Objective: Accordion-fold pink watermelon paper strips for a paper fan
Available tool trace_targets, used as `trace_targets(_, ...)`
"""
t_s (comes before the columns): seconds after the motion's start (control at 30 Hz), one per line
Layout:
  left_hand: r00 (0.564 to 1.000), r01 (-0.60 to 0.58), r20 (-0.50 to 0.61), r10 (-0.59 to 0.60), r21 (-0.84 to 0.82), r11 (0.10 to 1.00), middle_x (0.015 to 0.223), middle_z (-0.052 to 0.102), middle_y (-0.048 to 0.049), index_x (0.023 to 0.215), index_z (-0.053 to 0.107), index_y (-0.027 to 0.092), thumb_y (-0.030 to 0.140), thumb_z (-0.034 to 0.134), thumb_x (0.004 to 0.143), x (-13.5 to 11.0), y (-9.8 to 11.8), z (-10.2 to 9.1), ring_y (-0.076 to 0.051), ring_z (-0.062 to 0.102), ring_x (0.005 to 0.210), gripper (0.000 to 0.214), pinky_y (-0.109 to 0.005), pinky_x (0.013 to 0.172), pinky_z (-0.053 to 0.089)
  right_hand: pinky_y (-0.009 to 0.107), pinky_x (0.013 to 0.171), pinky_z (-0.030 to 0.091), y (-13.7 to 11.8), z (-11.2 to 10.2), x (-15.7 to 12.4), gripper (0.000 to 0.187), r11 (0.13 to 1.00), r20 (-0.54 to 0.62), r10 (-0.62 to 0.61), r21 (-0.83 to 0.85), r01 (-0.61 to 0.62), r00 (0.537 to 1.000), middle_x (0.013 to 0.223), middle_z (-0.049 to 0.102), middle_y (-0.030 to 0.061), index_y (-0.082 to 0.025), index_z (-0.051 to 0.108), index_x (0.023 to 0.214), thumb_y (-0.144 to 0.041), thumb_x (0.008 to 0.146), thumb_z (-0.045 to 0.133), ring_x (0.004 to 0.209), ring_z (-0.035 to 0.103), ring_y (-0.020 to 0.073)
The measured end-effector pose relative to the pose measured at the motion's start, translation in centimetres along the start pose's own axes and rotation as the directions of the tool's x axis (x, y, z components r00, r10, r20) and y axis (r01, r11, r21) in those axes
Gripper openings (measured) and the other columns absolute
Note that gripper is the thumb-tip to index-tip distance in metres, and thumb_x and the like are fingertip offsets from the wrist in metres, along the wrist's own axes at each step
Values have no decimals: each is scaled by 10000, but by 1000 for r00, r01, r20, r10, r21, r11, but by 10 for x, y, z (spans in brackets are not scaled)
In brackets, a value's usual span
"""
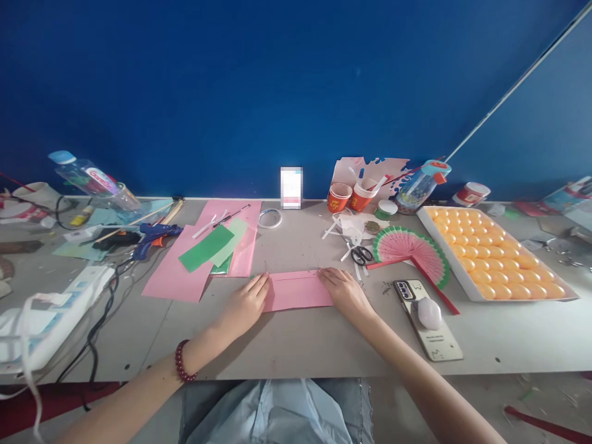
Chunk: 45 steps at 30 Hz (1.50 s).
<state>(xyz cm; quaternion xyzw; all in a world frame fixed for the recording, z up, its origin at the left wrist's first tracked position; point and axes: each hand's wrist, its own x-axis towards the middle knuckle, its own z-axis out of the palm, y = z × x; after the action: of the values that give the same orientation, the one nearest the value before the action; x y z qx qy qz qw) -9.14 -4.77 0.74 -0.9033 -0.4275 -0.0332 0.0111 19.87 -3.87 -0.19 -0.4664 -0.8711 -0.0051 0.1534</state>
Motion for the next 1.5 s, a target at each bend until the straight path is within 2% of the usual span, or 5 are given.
trace_targets(0.4,978,200,-59,-200,-14,980,1207,564,-195,1342,436,77,403,418,910,17,32,-11,-325,477,1124,541,-427,842,461,478,975,428,-35,-4,2,367,982,-4,186,-44,-186,983,1294,566,155,-139,558,1236,-254,924,403,1213,484,303)
trace_targets(0.67,989,129,-45,-141,-201,971,1474,327,-213,1378,334,14,199,423,839,17,32,2,-294,295,1372,577,-451,1101,297,398,854,411,-57,-15,28,348,950,53,229,-229,-211,972,984,631,130,-143,566,1209,-280,934,401,931,549,263)
trace_targets(0.8,987,142,-31,-157,-281,949,1514,239,-204,1402,284,31,152,403,814,17,30,6,-279,221,1407,612,-459,1123,271,420,854,375,-68,-15,37,422,931,89,218,-317,-180,972,1115,614,151,-186,512,1314,-350,946,385,974,534,284)
trace_targets(0.93,986,145,-35,-164,-313,939,1513,236,-210,1395,295,34,165,406,821,17,30,7,-278,212,1409,599,-465,1125,274,408,903,354,-72,-7,36,460,938,90,210,-300,-175,973,1310,526,172,-138,514,1312,-383,935,416,1074,499,287)
trace_targets(1.5,977,158,-99,-189,-258,953,1470,343,-196,1394,321,39,207,422,825,19,38,6,-282,267,1391,601,-467,1111,292,417,887,335,-73,0,39,410,960,69,117,-265,-94,991,1291,531,117,-276,500,1333,-348,941,405,1041,484,273)
